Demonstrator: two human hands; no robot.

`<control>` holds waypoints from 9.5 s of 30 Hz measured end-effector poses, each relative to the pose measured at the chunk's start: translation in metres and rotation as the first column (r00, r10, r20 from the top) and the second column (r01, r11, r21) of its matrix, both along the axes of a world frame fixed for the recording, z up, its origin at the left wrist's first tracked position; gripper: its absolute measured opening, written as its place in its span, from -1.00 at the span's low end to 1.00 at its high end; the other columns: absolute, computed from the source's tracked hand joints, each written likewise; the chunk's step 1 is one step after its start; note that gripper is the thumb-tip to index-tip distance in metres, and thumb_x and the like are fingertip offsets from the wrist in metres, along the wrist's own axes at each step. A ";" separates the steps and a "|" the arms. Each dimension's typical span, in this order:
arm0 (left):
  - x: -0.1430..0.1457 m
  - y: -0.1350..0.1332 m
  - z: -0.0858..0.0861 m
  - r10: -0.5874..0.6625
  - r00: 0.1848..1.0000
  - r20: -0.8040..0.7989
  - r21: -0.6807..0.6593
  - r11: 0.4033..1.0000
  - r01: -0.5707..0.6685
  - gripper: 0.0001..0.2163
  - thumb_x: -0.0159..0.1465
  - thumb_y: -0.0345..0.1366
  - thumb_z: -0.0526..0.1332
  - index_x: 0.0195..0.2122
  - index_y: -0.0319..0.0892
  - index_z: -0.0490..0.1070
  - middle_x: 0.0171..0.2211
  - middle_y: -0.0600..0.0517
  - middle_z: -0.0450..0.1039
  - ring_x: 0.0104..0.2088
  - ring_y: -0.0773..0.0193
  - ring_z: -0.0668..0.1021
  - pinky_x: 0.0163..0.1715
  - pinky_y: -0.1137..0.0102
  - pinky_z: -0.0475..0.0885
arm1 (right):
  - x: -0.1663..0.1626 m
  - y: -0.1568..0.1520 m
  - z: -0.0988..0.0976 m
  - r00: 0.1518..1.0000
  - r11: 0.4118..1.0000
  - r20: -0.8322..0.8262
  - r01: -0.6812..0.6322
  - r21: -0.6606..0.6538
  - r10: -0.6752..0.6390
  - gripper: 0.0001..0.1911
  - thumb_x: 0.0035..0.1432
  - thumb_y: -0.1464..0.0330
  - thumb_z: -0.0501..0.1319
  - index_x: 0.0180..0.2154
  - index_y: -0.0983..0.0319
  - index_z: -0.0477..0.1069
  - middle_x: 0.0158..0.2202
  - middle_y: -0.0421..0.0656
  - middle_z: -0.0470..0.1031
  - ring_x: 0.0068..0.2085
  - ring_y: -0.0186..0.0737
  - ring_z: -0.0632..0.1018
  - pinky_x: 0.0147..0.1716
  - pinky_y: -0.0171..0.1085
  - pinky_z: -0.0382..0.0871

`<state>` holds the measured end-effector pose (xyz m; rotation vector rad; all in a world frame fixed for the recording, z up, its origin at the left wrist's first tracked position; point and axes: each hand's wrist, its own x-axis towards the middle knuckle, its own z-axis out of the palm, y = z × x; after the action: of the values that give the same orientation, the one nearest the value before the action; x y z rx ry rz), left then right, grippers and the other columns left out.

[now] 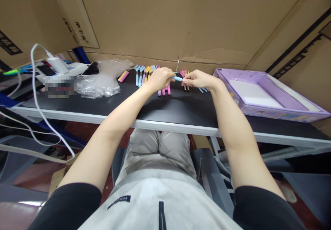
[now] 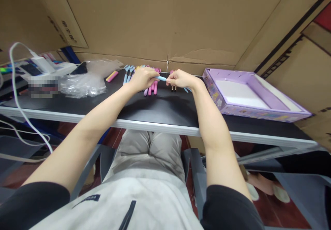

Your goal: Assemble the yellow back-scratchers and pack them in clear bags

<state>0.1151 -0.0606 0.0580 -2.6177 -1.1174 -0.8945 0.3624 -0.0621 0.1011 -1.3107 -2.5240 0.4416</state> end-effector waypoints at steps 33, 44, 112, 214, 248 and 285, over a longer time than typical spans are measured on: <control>-0.012 0.009 0.004 0.088 0.990 0.107 -0.123 0.990 -0.074 -0.80 0.34 -0.26 0.33 -0.11 -0.18 0.72 -0.16 -0.14 0.76 -0.06 -0.05 0.69 0.02 0.19 0.49 | -0.020 0.006 -0.019 0.986 0.909 0.139 0.026 0.416 -0.092 -0.62 0.57 0.25 0.18 0.02 0.21 0.78 -0.04 0.06 0.79 -0.03 0.10 0.69 -0.04 -0.12 0.33; -0.026 0.016 0.007 0.071 0.996 0.054 -0.260 0.964 -0.054 -0.76 0.43 -0.26 0.24 -0.18 -0.18 0.73 -0.47 0.01 0.58 -0.30 0.12 0.57 -0.06 0.26 0.44 | -0.020 0.009 -0.023 0.988 0.895 0.147 -0.023 0.446 -0.048 -0.62 0.58 0.18 0.19 0.00 0.19 0.78 -0.08 0.07 0.77 -0.01 0.14 0.67 -0.02 -0.09 0.37; -0.045 0.007 -0.005 0.024 0.994 0.106 -0.237 0.972 0.002 -0.75 0.47 -0.10 0.27 -0.16 -0.17 0.61 -0.30 -0.09 0.65 -0.22 0.06 0.65 -0.13 0.26 0.49 | -0.020 0.014 -0.029 0.987 0.858 0.163 -0.071 0.509 -0.015 -0.65 0.59 0.31 0.14 0.00 0.27 0.71 -0.01 0.18 0.73 0.01 0.19 0.65 0.01 -0.04 0.32; -0.054 0.013 -0.013 0.103 0.994 0.039 -0.025 0.995 -0.102 -0.83 0.49 -0.20 0.24 -0.02 -0.10 0.57 -0.17 -0.07 0.68 -0.06 -0.07 0.69 0.25 -0.03 0.39 | -0.027 0.015 -0.043 0.994 0.759 0.108 -0.048 0.650 -0.030 -0.63 0.61 0.34 0.10 0.02 0.16 0.71 -0.11 -0.03 0.69 -0.11 0.00 0.57 0.18 0.15 0.31; -0.050 0.010 -0.013 0.166 0.981 0.099 0.057 0.983 -0.173 -0.82 0.51 -0.32 0.15 0.00 -0.07 0.55 -0.09 -0.17 0.69 0.06 -0.15 0.66 0.30 -0.12 0.41 | -0.023 0.015 -0.040 0.998 0.777 0.037 0.016 0.629 -0.050 -0.60 0.61 0.31 0.06 0.06 0.17 0.69 -0.11 0.00 0.68 -0.09 0.06 0.58 0.18 0.14 0.32; -0.052 0.012 -0.005 0.113 0.988 0.103 -0.004 0.994 -0.114 -0.84 0.47 -0.28 0.19 -0.11 -0.05 0.60 -0.20 -0.06 0.69 -0.04 -0.09 0.69 0.29 -0.11 0.38 | -0.017 0.028 -0.040 0.997 0.787 0.071 -0.037 0.616 -0.008 -0.60 0.62 0.27 0.07 0.04 0.21 0.69 -0.10 0.08 0.66 -0.03 0.13 0.60 -0.05 -0.06 0.38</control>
<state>0.0627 -0.0485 0.0531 -2.5026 -1.2759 -1.0157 0.3451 -0.0345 0.0615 -1.0459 -2.4053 -0.4239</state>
